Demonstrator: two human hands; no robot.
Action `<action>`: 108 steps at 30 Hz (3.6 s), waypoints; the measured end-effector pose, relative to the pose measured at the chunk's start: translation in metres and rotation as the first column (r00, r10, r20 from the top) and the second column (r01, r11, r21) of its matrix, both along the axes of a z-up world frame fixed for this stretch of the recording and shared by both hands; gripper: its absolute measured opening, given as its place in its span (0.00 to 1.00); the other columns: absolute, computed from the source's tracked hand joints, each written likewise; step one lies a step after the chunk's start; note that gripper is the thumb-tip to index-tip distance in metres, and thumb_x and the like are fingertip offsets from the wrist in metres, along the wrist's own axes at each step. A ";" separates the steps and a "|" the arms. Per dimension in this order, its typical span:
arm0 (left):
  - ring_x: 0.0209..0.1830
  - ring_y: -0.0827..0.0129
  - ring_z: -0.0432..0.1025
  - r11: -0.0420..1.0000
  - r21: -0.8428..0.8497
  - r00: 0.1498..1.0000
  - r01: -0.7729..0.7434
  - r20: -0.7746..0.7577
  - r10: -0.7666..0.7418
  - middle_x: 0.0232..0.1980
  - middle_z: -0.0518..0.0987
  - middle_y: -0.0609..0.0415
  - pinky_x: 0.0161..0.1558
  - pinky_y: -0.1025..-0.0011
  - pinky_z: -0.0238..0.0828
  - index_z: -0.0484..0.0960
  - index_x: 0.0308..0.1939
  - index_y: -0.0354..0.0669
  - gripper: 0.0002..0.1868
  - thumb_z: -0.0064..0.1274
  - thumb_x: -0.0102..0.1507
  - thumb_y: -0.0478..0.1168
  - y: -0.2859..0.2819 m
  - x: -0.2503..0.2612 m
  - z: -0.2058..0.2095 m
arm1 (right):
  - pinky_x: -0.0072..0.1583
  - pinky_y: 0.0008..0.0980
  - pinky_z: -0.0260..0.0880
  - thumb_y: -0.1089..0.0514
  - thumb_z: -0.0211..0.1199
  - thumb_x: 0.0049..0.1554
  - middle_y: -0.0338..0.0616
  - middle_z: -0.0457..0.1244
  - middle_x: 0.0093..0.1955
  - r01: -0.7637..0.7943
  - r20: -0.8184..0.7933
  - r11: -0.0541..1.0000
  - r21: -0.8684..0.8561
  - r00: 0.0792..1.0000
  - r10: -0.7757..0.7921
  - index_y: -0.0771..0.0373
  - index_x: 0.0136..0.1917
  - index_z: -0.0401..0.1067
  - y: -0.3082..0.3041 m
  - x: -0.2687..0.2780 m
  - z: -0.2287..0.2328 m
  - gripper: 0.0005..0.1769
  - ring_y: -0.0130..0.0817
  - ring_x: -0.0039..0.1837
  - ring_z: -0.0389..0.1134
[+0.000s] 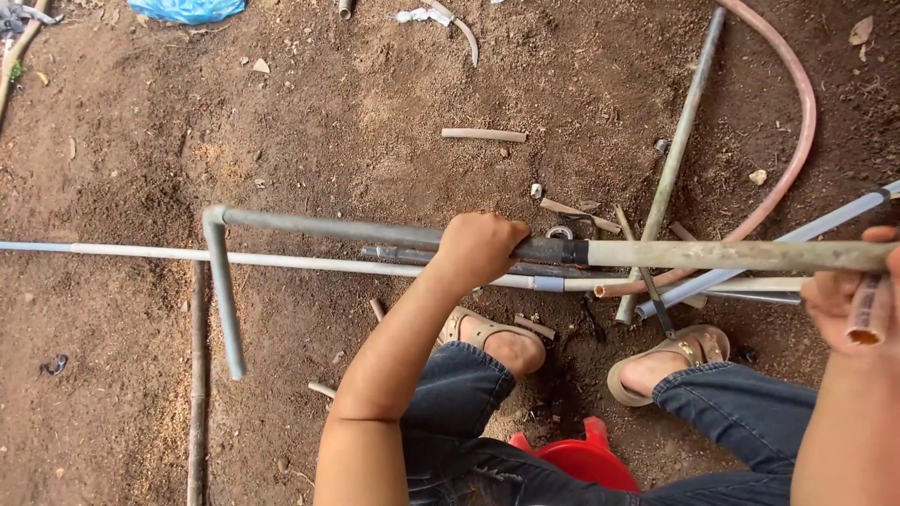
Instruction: The person sits on a small red stool and assembles a metal pipe structure on the ground. They connect various metal pipes and fittings, including elbows and straight sections, by hand. The person also uses black tape to wrap and secure the joints between the pipes.
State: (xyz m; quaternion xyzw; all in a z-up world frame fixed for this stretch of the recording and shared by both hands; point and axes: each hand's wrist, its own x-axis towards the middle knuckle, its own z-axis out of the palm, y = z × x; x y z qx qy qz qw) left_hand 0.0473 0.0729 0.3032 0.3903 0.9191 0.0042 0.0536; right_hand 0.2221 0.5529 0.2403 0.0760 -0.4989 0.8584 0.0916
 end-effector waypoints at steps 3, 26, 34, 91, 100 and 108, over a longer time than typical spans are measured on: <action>0.20 0.67 0.77 1.000 -0.003 0.993 0.005 0.122 -0.004 0.24 0.79 0.66 0.22 0.63 0.81 0.79 0.43 0.54 0.07 0.47 0.74 0.42 0.008 0.007 0.003 | 0.31 0.14 0.39 0.36 0.51 0.73 0.18 0.50 0.28 0.118 0.174 0.971 0.209 0.972 -0.156 0.23 0.64 0.70 0.022 -0.010 0.004 0.10 0.13 0.27 0.42; 0.36 0.73 0.80 0.987 -0.136 0.874 -0.083 0.465 0.138 0.38 0.85 0.63 0.43 0.71 0.86 0.85 0.48 0.53 0.10 0.61 0.67 0.49 -0.039 -0.054 -0.082 | 0.31 0.06 0.71 0.55 0.64 0.71 0.31 0.72 0.39 -0.047 0.125 0.992 -0.116 0.990 0.061 0.50 0.58 0.81 -0.125 -0.025 0.053 0.06 0.11 0.32 0.71; 0.61 0.40 0.80 0.982 -0.100 0.729 -0.159 0.659 0.184 0.55 0.88 0.39 0.67 0.47 0.74 0.89 0.57 0.44 0.37 0.74 0.49 0.59 -0.059 -0.054 -0.107 | 0.34 0.11 0.63 0.55 0.59 0.71 0.29 0.58 0.24 0.204 0.349 0.960 0.193 0.900 -0.261 0.57 0.61 0.71 -0.174 -0.039 -0.016 0.07 0.19 0.24 0.66; 0.36 0.50 0.82 0.816 0.576 0.841 0.047 0.417 -0.344 0.37 0.86 0.54 0.34 0.55 0.73 0.81 0.58 0.53 0.33 0.51 0.62 0.71 0.113 0.077 -0.020 | 0.40 0.30 0.53 0.53 0.76 0.74 0.30 0.56 0.34 0.579 0.004 0.381 0.721 0.547 -0.837 0.57 0.37 0.66 -0.118 0.019 0.025 0.27 0.19 0.39 0.53; 0.48 0.47 0.84 0.738 0.674 0.841 0.008 0.395 -0.370 0.52 0.87 0.49 0.46 0.52 0.83 0.79 0.61 0.56 0.24 0.60 0.65 0.59 0.117 0.098 -0.011 | 0.40 0.36 0.62 0.59 0.82 0.65 0.45 0.57 0.26 0.598 -0.411 0.127 0.792 0.675 -0.613 0.61 0.29 0.69 -0.148 0.011 0.032 0.28 0.46 0.31 0.61; 0.44 0.44 0.84 0.720 0.694 0.882 0.007 0.334 -0.331 0.46 0.87 0.44 0.41 0.51 0.82 0.79 0.61 0.49 0.27 0.63 0.63 0.57 0.117 0.097 -0.017 | 0.52 0.42 0.72 0.21 0.53 0.69 0.45 0.71 0.39 0.174 0.106 0.389 0.905 0.793 -0.599 0.53 0.49 0.77 -0.145 0.029 0.049 0.35 0.45 0.42 0.72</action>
